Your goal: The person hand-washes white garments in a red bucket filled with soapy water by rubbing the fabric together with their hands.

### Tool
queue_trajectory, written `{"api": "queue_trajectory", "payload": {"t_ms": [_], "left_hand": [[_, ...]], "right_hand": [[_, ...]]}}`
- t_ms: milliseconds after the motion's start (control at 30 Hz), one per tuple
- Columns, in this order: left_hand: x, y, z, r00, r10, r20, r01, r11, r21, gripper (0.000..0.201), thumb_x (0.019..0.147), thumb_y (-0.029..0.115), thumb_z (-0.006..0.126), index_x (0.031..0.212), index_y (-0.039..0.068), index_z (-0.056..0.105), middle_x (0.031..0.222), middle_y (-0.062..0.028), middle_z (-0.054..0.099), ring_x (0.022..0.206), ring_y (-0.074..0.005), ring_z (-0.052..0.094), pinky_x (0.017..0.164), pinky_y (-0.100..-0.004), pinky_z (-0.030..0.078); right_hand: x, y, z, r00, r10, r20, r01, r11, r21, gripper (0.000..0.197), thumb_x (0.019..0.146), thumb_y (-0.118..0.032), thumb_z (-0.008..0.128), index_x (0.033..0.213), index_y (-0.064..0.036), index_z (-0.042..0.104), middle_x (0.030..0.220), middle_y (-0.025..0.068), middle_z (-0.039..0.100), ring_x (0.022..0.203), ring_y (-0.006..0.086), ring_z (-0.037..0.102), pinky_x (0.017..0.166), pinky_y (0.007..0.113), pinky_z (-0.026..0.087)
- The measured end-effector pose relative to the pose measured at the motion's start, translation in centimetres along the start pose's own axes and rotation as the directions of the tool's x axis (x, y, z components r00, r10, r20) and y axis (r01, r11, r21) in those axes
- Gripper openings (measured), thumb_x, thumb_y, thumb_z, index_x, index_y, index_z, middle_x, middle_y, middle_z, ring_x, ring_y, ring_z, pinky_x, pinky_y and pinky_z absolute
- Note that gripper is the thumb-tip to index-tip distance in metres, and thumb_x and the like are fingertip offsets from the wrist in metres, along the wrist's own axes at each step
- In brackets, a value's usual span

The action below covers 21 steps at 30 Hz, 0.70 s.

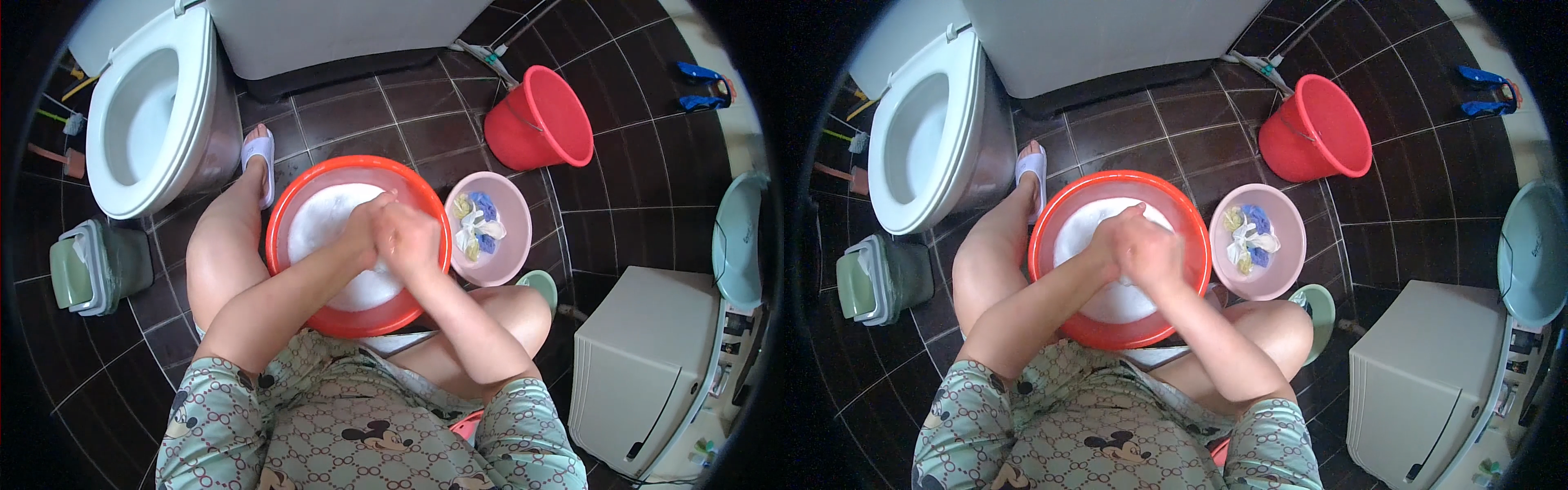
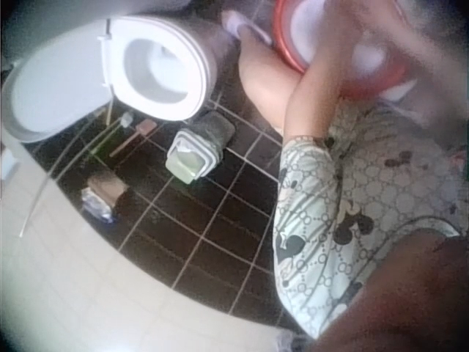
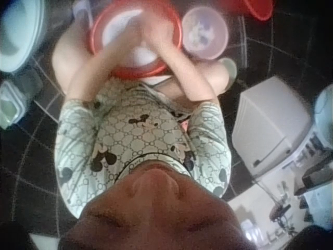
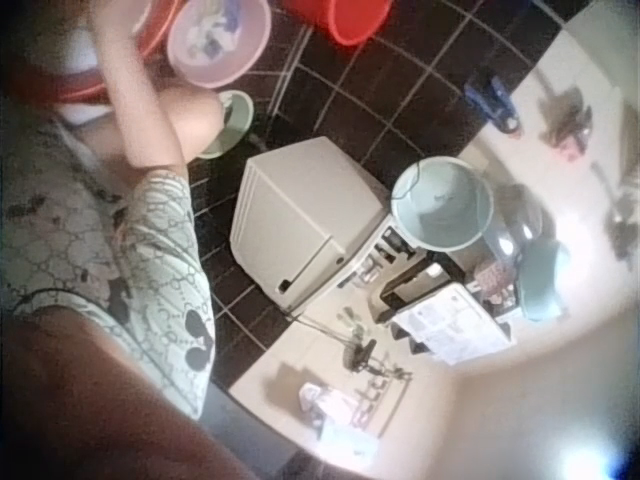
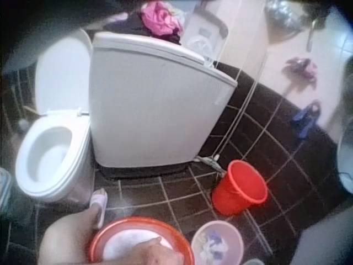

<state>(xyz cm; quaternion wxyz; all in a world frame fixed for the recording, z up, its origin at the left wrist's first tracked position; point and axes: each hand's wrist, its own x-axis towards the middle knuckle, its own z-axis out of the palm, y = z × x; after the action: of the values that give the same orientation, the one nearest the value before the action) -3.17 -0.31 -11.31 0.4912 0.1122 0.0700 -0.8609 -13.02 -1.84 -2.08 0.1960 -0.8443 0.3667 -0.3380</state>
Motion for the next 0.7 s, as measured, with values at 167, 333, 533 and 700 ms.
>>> {"api": "queue_trajectory", "payload": {"t_ms": [167, 333, 533, 700], "left_hand": [[-0.6, -0.8, 7.1, 0.865, 0.199, -0.461, -0.062, 0.953, 0.296, 0.023, 0.090, 0.030, 0.053, 0.088, 0.009, 0.060, 0.083, -0.0049, 0.062, 0.074, -0.0172, 0.060, 0.068, -0.0325, 0.048], [-0.7, -0.7, 5.8, 0.822, 0.341, -0.457, -0.139, 0.897, 0.420, 0.023, 0.089, 0.031, 0.056, 0.093, 0.009, 0.060, 0.087, -0.0054, 0.063, 0.077, -0.0178, 0.062, 0.072, -0.0338, 0.050], [-1.6, 1.8, 9.2, 0.886, 0.260, -0.384, -0.085, 0.905, 0.417, 0.031, 0.089, 0.038, 0.055, 0.092, 0.008, 0.061, 0.084, -0.0044, 0.064, 0.074, -0.0165, 0.062, 0.069, -0.0322, 0.050], [-2.8, 3.6, 9.3, 0.890, 0.453, -0.051, -0.135, 0.369, 0.919, 0.037, 0.091, 0.036, 0.055, 0.073, 0.004, 0.060, 0.067, -0.0001, 0.058, 0.063, -0.0080, 0.053, 0.055, -0.0245, 0.040]], "right_hand": [[0.6, 1.7, -0.6, 0.981, 0.188, -0.046, -0.192, 0.977, -0.098, 0.023, 0.083, -0.019, 0.057, 0.064, -0.0060, 0.053, 0.064, 0.0145, 0.056, 0.057, 0.0338, 0.057, 0.048, 0.042, 0.044], [-0.1, 1.6, -0.2, 0.989, 0.147, -0.012, -0.147, 0.982, -0.116, 0.021, 0.083, -0.022, 0.058, 0.069, -0.0067, 0.057, 0.067, 0.0148, 0.058, 0.061, 0.0341, 0.059, 0.052, 0.045, 0.045], [1.9, 5.8, -2.3, 0.882, 0.455, 0.122, -0.471, 0.849, 0.241, 0.026, 0.086, -0.029, 0.061, 0.079, -0.0031, 0.061, 0.072, 0.0140, 0.063, 0.068, 0.0270, 0.064, 0.061, 0.035, 0.047], [2.9, 4.0, -6.5, 0.755, 0.318, 0.573, -0.514, 0.830, 0.218, 0.026, 0.081, -0.027, 0.068, 0.087, -0.0022, 0.065, 0.077, 0.0075, 0.066, 0.075, 0.0133, 0.062, 0.066, 0.028, 0.047]]}}
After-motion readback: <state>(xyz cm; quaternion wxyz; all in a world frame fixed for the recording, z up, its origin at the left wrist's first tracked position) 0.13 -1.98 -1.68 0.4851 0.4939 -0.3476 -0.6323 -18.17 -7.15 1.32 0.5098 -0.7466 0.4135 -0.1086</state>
